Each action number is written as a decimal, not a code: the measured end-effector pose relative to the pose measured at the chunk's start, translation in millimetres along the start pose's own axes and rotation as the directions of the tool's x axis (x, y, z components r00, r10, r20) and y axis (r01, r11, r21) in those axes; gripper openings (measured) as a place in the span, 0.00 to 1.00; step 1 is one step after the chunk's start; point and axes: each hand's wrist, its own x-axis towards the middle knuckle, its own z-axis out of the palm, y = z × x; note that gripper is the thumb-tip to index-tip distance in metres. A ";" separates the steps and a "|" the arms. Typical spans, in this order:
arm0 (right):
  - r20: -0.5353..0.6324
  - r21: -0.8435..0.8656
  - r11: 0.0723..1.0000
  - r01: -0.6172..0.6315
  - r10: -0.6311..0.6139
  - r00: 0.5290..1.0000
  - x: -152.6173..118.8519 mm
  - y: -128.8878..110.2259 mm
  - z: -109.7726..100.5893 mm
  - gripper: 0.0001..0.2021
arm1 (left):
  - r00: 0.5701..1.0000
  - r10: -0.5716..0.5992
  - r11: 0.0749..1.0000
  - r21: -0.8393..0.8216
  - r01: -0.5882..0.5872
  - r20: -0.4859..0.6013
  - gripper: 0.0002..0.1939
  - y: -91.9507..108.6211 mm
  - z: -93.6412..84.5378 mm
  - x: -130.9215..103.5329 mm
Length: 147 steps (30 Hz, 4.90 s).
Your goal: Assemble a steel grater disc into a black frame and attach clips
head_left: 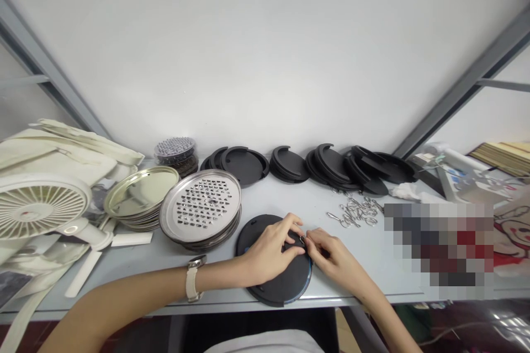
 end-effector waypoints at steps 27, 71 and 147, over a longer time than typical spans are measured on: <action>-0.062 0.054 0.999 -0.002 0.005 0.998 0.3 -4.3 0.4 0.15 | 1.000 -0.009 1.000 0.025 0.009 -0.010 0.22 1.5 -1.6 -0.4; -0.080 0.069 0.997 -0.030 0.035 0.996 -2.0 1.5 2.2 0.16 | 1.000 0.001 1.000 0.009 -0.001 0.003 0.23 7.0 -2.8 -0.9; -0.015 0.044 0.999 0.005 -0.004 1.000 -1.1 -1.0 0.2 0.15 | 0.993 0.100 0.969 0.233 -0.082 -0.070 0.08 -6.3 3.7 1.9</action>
